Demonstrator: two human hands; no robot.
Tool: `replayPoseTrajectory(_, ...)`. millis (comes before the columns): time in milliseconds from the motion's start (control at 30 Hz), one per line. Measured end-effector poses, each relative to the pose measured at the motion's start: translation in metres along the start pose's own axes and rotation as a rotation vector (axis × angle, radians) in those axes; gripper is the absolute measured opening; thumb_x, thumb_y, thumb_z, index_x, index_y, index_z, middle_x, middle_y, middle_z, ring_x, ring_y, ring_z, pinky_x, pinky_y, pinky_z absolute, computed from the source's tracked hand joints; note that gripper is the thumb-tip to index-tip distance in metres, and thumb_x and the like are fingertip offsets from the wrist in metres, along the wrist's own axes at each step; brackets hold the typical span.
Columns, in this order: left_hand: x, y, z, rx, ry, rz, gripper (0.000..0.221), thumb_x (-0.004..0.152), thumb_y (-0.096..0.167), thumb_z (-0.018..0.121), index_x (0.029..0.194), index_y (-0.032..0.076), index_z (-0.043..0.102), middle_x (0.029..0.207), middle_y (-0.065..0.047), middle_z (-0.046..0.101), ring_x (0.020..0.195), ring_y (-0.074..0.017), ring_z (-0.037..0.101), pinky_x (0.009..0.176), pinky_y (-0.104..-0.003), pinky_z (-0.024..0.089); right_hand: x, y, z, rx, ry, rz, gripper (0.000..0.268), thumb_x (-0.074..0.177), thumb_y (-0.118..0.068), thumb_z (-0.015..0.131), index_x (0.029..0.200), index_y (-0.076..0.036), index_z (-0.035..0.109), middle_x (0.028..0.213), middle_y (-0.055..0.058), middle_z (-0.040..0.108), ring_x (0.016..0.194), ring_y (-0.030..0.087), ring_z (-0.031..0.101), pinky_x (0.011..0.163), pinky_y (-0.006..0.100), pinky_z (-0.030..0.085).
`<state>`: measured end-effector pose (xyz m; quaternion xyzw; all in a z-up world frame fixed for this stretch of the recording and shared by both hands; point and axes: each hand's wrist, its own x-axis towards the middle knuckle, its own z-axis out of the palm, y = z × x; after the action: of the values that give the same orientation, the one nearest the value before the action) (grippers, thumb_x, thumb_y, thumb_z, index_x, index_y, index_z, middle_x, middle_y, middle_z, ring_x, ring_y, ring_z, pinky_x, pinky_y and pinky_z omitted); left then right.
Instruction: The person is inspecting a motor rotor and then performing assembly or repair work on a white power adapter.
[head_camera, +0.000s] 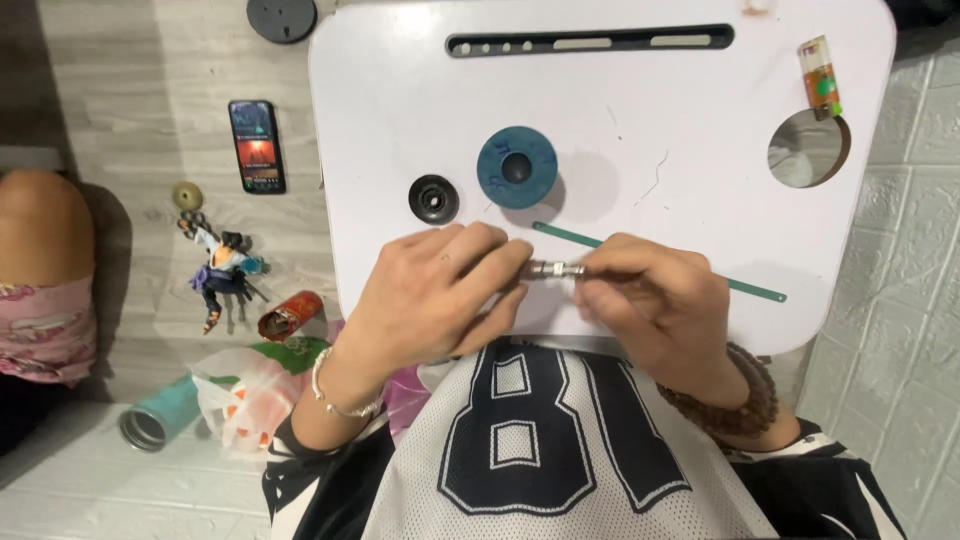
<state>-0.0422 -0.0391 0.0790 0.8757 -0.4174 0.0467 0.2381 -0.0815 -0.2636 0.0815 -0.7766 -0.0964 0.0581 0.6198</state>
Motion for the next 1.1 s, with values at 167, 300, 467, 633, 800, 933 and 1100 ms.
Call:
replayPoseTrajectory(167,0.002,0.010,0.002,-0.201,-0.050,-0.042,0.016,0.095,0.018,0.051,0.105,0.007,0.057,0.086,-0.004,0.056,0.059,-0.0213,0.051,0.048,-0.031,0.038,-0.004,0.011,-0.002,0.146,0.078,-0.039,0.005,0.086,0.010,0.062,0.090,0.007,0.063,0.078,0.015,0.066,0.067,0.020,0.059,0.061,0.026,0.046)
replayPoseTrajectory(300,0.006,0.019,0.004,-0.381,-0.096,-0.080,0.023,0.097,0.021,0.043,0.106,0.004,0.055,0.081,-0.003,0.055,0.057,-0.0191,0.048,0.041,-0.030,0.034,-0.007,0.015,-0.008,0.121,0.102,-0.184,0.006,0.087,0.005,0.063,0.093,0.005,0.063,0.070,0.011,0.059,0.056,0.015,0.050,0.054,0.025,0.039)
replayPoseTrajectory(467,0.023,0.023,0.003,-0.613,-0.101,-0.137,0.028,0.100,0.027,0.035,0.103,0.005,0.051,0.077,-0.003,0.053,0.060,-0.0197,0.050,0.050,-0.031,0.038,0.003,0.012,-0.010,-0.002,0.217,-0.358,0.009,0.083,0.012,0.064,0.090,0.007,0.064,0.065,0.011,0.057,0.052,0.017,0.046,0.052,0.027,0.036)
replayPoseTrajectory(633,0.043,0.030,-0.005,-0.706,-0.040,-0.174,0.018,0.096,0.015,0.040,0.101,0.003,0.052,0.074,-0.005,0.048,0.060,-0.0219,0.044,0.059,-0.034,0.038,0.020,-0.003,-0.024,-0.043,0.245,-0.513,0.007,0.085,0.010,0.065,0.091,0.011,0.063,0.075,0.018,0.065,0.056,0.021,0.053,0.053,0.028,0.041)
replayPoseTrajectory(800,0.055,0.029,0.001,-0.741,0.037,-0.188,0.027,0.104,0.026,0.041,0.097,0.005,0.056,0.076,-0.002,0.053,0.063,-0.0194,0.047,0.061,-0.031,0.039,0.031,-0.009,-0.032,-0.053,0.244,-0.510,0.004,0.088,0.007,0.063,0.092,0.007,0.063,0.066,0.013,0.055,0.055,0.020,0.049,0.055,0.027,0.039)
replayPoseTrajectory(933,0.067,0.030,-0.002,-0.833,0.068,-0.209,0.032,0.106,0.030,0.037,0.089,0.008,0.054,0.067,0.001,0.053,0.058,-0.0151,0.048,0.060,-0.028,0.041,0.039,-0.008,-0.035,-0.075,0.275,-0.540,0.005,0.087,0.007,0.063,0.092,0.005,0.064,0.065,0.011,0.056,0.055,0.017,0.050,0.051,0.024,0.038)
replayPoseTrajectory(1100,0.080,0.031,-0.008,-0.899,0.160,-0.165,0.035,0.107,0.028,0.034,0.085,0.006,0.051,0.071,-0.002,0.051,0.058,-0.0155,0.048,0.058,-0.027,0.042,0.048,-0.016,-0.033,-0.016,0.335,-0.526,0.007,0.084,0.012,0.061,0.088,0.007,0.062,0.060,0.011,0.053,0.051,0.018,0.047,0.050,0.025,0.035)
